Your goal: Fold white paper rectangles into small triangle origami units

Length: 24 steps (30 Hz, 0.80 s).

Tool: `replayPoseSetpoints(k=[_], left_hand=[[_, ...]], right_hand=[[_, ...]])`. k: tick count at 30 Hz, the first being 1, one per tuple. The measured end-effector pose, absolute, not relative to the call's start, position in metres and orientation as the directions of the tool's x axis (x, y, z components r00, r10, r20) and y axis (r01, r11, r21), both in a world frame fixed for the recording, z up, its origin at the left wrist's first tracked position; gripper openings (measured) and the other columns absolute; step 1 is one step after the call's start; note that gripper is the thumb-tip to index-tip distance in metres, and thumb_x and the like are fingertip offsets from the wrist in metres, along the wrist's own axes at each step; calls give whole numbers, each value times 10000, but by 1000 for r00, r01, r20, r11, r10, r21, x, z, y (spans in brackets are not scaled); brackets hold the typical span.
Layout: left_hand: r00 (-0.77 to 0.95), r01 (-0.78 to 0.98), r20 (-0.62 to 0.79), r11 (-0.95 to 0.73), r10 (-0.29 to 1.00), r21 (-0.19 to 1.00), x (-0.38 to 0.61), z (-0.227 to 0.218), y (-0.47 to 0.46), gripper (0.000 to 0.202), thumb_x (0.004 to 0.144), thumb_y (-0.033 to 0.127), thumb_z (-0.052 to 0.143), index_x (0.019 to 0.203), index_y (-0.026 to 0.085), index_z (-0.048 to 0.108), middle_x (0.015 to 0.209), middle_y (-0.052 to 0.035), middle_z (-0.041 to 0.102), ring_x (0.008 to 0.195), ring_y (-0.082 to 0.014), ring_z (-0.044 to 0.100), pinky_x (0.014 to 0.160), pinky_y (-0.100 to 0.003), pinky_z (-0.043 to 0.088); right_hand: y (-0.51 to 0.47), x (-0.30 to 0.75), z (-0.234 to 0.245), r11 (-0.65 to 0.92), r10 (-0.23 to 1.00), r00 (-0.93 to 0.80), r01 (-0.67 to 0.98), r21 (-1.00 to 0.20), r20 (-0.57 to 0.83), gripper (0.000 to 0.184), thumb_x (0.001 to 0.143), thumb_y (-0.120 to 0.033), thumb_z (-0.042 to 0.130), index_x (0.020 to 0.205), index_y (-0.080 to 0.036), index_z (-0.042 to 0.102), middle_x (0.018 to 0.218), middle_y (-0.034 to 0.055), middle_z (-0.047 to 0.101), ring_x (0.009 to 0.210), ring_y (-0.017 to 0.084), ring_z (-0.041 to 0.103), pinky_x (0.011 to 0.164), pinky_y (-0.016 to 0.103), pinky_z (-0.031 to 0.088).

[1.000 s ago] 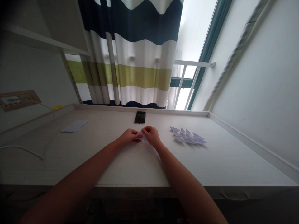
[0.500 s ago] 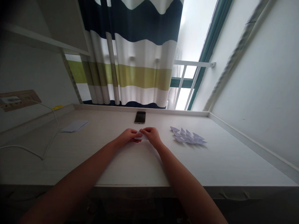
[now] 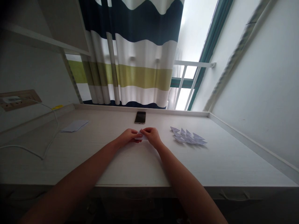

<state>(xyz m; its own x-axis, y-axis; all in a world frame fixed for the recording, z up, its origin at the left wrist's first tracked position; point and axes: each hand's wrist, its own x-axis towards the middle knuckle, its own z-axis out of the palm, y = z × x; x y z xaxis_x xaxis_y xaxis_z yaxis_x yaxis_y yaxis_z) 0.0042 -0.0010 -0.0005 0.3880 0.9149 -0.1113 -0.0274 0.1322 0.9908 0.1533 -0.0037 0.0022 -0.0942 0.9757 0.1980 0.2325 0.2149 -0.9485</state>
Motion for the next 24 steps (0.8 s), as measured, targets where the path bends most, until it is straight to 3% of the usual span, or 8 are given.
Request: replayPoseSetpoints(k=[7,24], left_hand=[[406,-38,-93,118,909,992,4,2,-2,390,603,421,677,782,76,643,747,-98,650,677,-176,633,639,-275,495],[471,-31,-41,63,881,998,2,-3,3,385,569,412,697,745,73,650,702,-61,638,631,-159,626,677,-306,523]], right_hand=[[-2,155,2,217,975,-89,204,-955,203,284,596,-410,623,648,-132,655,581,22,604,529,119,485,510,250,359],[-6,154,5,106,990,-102,103,-989,96,208,562,-345,639,632,-149,642,544,-5,575,510,105,466,490,239,322]])
